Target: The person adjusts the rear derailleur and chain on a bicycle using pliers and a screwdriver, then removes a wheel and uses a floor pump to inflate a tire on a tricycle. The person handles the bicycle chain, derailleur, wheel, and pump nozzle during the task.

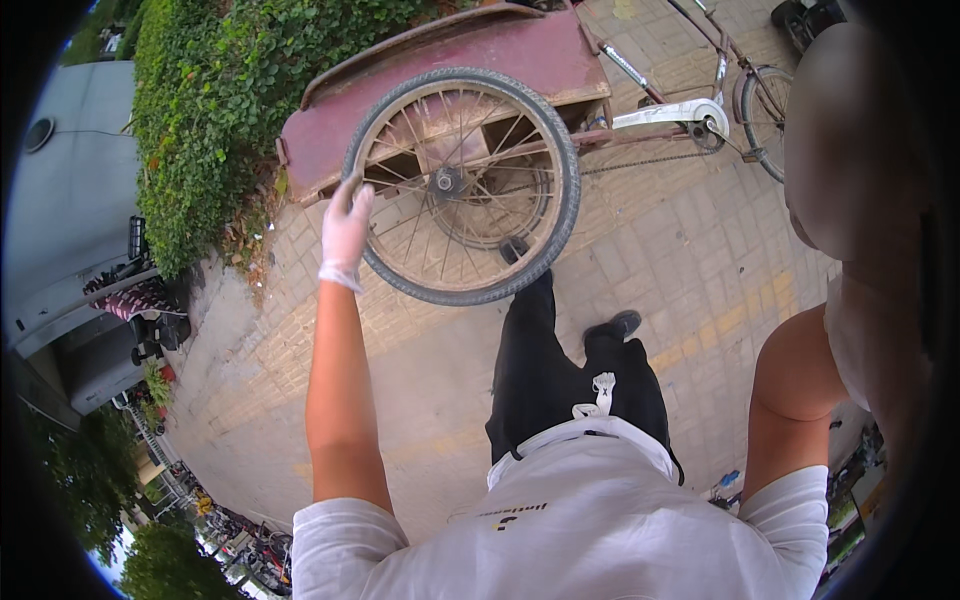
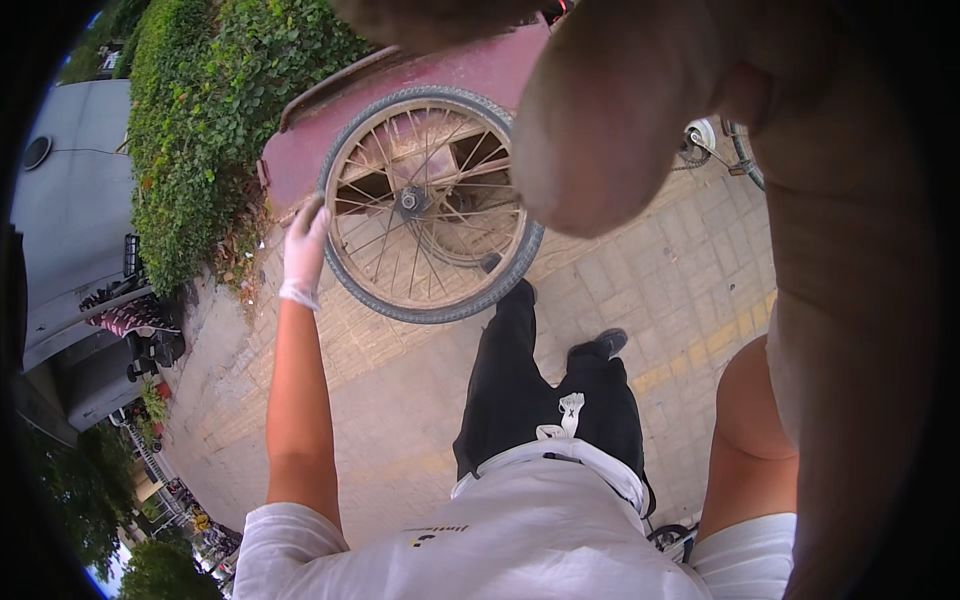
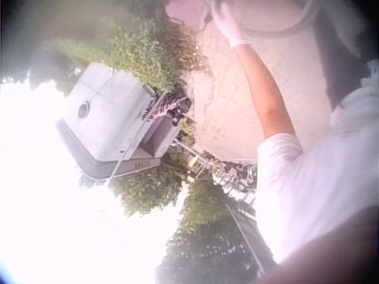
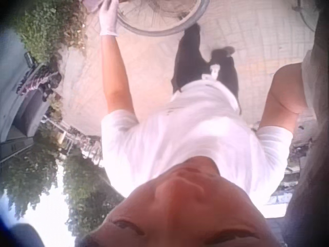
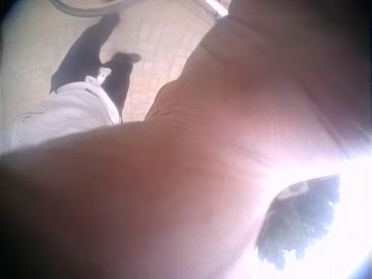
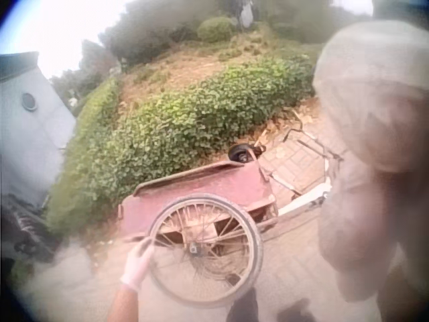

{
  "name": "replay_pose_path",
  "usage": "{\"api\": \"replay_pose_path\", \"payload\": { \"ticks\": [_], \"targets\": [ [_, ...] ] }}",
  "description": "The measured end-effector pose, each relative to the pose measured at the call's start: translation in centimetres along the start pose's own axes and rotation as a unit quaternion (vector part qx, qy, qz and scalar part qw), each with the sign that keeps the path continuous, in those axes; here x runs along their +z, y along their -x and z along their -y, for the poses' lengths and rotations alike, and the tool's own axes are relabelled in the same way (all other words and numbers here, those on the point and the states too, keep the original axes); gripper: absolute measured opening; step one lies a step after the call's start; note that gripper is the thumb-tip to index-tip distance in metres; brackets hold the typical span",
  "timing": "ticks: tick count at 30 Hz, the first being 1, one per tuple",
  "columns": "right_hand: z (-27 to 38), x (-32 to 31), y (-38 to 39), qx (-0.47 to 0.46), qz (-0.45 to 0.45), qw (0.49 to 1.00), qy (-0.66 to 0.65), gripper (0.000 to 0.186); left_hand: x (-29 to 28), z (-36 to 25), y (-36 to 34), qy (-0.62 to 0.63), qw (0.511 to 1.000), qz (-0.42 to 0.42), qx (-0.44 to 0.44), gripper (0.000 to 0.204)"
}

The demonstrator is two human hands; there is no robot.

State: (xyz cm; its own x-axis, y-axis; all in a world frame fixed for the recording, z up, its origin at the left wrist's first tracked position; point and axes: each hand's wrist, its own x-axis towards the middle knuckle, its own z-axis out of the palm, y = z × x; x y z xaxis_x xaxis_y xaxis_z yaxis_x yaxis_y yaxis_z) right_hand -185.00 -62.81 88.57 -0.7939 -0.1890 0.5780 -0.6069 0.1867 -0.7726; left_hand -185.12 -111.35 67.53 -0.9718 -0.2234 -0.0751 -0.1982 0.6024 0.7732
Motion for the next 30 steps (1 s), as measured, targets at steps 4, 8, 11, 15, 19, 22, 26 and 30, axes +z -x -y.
{"api": "replay_pose_path", "payload": {
  "ticks": [4,8,11,15,19,22,26,30],
  "targets": [
    [2.4,-7.4,1.4,-0.047,-0.045,0.997,0.043,0.078,0.3,5.8,18.5,-0.046,0.967,-0.014,-0.251,0.046],
    [7.7,-18.5,2.1,-0.106,-0.102,0.980,0.133,0.077,6.5,7.6,33.9,-0.085,0.911,0.022,-0.403,0.045],
    [13.5,-27.1,3.0,-0.140,-0.179,0.954,0.194,0.077,10.7,4.7,34.6,-0.144,0.902,0.124,-0.388,0.043],
    [21.3,-37.7,6.2,-0.157,-0.259,0.906,0.296,0.076,16.8,-3.8,27.2,-0.184,0.916,0.231,-0.273,0.041],
    [24.7,-44.4,11.4,-0.190,-0.283,0.864,0.370,0.075,25.9,-9.9,22.8,-0.172,0.929,0.270,-0.185,0.039],
    [24.0,-49.8,15.2,-0.170,-0.297,0.830,0.440,0.075,34.6,-12.7,20.2,-0.192,0.917,0.314,-0.153,0.037],
    [23.2,-58.6,18.9,-0.104,-0.323,0.774,0.535,0.074,45.7,-16.6,16.5,-0.262,0.875,0.386,-0.130,0.035],
    [24.6,-66.5,21.4,-0.062,-0.358,0.710,0.603,0.074,55.1,-22.3,12.6,-0.321,0.840,0.428,-0.090,0.033]
  ]
}}
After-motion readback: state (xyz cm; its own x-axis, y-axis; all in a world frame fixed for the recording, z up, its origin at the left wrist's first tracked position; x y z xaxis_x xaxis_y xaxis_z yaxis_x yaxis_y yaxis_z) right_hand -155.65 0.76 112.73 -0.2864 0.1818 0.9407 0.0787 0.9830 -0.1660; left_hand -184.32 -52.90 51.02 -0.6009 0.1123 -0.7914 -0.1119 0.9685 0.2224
